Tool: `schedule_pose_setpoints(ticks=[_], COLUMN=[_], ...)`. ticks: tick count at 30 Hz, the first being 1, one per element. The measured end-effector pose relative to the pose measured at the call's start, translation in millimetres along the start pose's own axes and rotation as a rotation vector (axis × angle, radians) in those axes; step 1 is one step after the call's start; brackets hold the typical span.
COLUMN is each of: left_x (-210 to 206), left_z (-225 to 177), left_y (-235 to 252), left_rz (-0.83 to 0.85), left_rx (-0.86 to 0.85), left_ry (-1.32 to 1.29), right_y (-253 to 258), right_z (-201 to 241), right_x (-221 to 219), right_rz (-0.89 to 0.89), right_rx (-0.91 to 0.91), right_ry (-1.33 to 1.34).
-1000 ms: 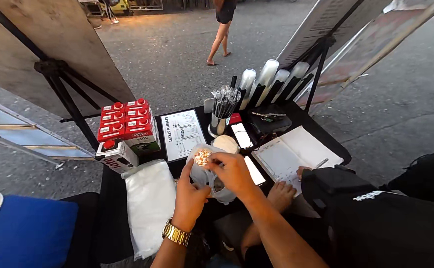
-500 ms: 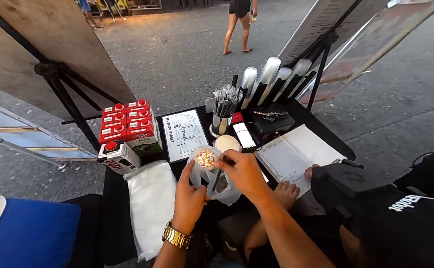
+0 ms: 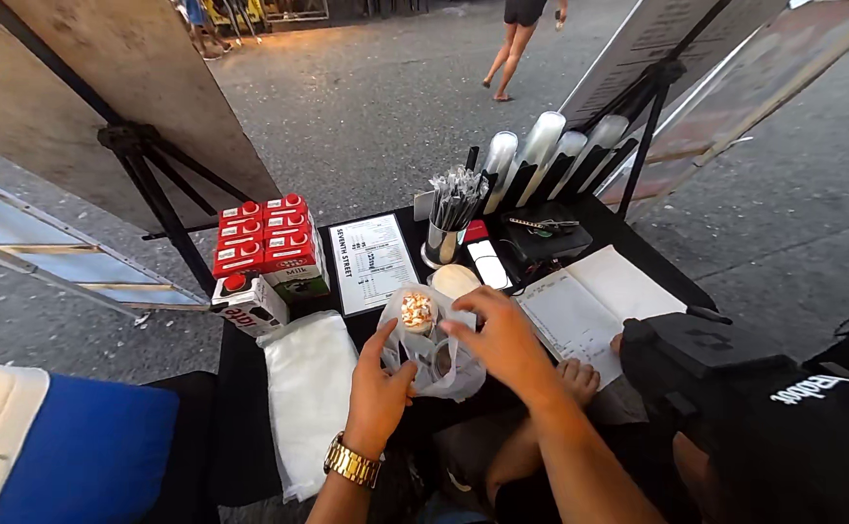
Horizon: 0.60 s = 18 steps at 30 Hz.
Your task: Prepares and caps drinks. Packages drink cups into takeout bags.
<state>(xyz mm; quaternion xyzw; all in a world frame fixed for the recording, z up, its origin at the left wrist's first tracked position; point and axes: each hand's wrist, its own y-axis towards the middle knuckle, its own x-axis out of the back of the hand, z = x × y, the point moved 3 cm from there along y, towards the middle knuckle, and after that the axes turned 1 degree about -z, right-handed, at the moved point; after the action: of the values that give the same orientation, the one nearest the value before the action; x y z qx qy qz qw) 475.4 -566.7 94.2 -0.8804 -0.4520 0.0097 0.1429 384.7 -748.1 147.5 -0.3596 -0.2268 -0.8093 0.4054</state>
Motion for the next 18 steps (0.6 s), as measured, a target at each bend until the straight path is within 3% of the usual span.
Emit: schedule_pose_setpoints(ticks=[2,7,10,13,15,18], left_x=[0,-2,-4,-4,-2,1], left_z=[-1,-8,-10,-11,-7,-5], left_y=[2,1,-1,0,3,10], left_rz=[0.016,0.002,0.005,0.025,0.036,0.012], left_rx=[0.012,0.023,0.017,0.033,0.045,-0.021], left_ry=[0.060,0.071,0.041,0.049,0.122,0.267], right_y=[6,13,23,28,25,22], right_z=[-3,9,3,-4,-12,-34], right_x=[15,-29,-60,-61,-42,-11], right_rz=[-0.124,0.256,0.246,0.275,0.177,-0.011], right_rx=[-0.020,-0.102,-0.049,-0.051,-0.111,-0.237], right_ry=[0.019,-0.129,-0.237,-0.125,0.045,0.095])
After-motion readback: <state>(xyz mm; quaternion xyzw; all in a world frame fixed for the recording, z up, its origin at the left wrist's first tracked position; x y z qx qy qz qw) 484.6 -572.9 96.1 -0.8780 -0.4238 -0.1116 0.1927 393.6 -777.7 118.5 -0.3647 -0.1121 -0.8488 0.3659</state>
